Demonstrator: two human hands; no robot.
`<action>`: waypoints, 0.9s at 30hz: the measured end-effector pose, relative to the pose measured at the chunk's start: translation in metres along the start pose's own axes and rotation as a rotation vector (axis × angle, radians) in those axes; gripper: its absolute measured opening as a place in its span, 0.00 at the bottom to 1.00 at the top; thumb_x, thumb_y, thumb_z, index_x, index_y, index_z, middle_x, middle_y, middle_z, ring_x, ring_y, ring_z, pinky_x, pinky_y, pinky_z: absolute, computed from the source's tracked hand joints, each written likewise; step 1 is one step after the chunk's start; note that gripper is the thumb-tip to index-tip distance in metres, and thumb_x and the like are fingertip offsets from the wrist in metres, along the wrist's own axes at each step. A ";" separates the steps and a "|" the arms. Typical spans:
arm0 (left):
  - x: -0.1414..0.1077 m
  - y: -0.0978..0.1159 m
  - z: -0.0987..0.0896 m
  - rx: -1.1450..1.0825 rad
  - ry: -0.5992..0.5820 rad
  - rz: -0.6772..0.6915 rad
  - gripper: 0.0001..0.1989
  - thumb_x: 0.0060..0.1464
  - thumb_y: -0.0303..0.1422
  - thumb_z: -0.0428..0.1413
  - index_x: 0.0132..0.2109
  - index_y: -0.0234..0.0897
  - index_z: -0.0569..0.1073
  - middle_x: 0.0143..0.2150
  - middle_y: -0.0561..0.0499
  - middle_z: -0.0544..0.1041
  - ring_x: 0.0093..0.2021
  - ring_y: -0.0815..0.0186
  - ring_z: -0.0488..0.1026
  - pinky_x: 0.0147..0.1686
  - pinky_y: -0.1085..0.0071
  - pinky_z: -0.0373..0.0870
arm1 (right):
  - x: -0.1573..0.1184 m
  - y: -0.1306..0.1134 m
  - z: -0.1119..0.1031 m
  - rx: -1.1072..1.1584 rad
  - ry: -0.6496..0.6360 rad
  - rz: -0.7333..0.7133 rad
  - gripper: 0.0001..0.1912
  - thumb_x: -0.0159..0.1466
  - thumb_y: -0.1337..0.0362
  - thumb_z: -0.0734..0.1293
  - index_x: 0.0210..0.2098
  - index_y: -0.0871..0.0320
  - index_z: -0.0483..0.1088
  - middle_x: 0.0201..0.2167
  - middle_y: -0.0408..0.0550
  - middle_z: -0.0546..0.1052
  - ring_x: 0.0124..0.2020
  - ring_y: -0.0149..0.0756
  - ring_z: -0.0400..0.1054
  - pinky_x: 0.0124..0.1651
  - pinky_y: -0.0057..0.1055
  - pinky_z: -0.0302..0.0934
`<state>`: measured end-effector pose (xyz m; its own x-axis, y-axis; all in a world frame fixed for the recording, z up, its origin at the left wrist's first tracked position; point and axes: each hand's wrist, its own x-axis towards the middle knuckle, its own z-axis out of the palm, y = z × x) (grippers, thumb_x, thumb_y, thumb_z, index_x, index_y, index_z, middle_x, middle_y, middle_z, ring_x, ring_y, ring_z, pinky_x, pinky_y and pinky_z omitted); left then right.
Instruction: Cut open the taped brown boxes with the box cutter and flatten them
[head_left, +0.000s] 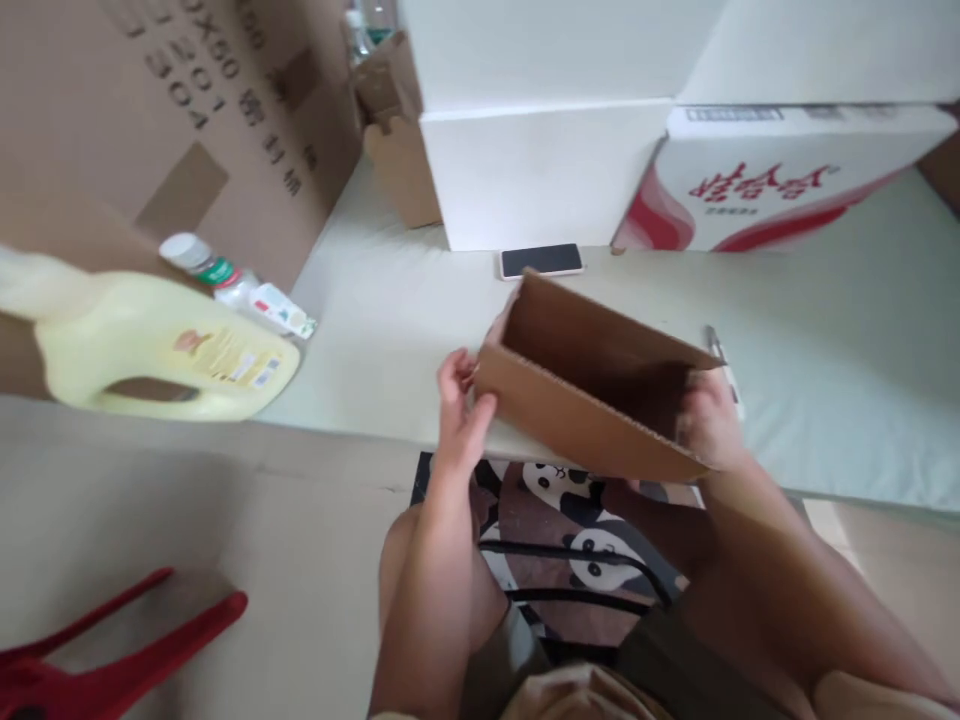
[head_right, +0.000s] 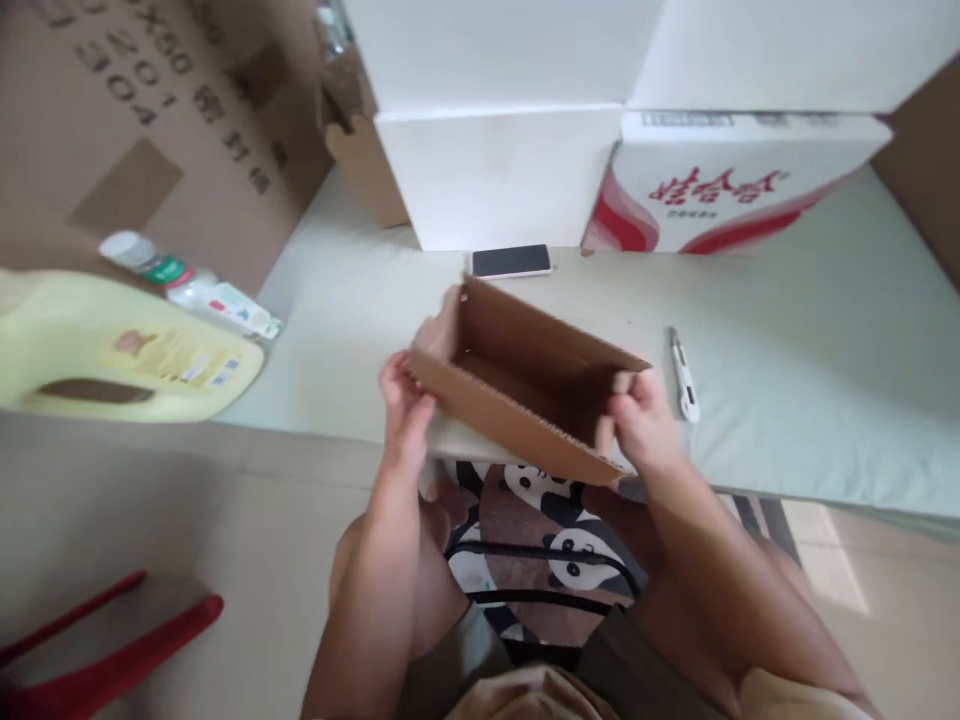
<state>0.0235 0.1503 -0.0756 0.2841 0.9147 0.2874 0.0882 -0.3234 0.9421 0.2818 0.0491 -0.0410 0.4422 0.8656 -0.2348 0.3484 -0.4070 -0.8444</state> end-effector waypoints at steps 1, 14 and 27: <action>-0.001 -0.001 0.000 0.009 -0.014 -0.002 0.37 0.61 0.59 0.48 0.69 0.47 0.51 0.68 0.41 0.63 0.68 0.50 0.62 0.66 0.55 0.62 | 0.001 -0.001 0.001 0.083 -0.004 -0.018 0.28 0.56 0.39 0.62 0.50 0.46 0.67 0.52 0.53 0.75 0.55 0.57 0.71 0.46 0.48 0.70; -0.034 -0.020 0.018 -0.149 0.039 0.023 0.39 0.49 0.48 0.68 0.66 0.54 0.65 0.63 0.49 0.73 0.61 0.60 0.72 0.62 0.66 0.66 | 0.003 0.021 -0.038 0.496 -0.016 -0.312 0.12 0.63 0.56 0.68 0.44 0.52 0.75 0.39 0.46 0.80 0.43 0.41 0.75 0.47 0.40 0.70; 0.024 0.051 0.044 0.020 -0.118 0.252 0.23 0.53 0.52 0.63 0.43 0.37 0.81 0.51 0.41 0.81 0.59 0.48 0.75 0.60 0.52 0.70 | 0.014 0.025 -0.055 0.606 0.030 -0.280 0.10 0.61 0.56 0.71 0.39 0.53 0.76 0.34 0.44 0.80 0.37 0.38 0.75 0.43 0.38 0.71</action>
<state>0.0767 0.1451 -0.0284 0.4088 0.7708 0.4887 0.0194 -0.5427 0.8397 0.3424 0.0350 -0.0388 0.4284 0.9027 0.0392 -0.0688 0.0758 -0.9947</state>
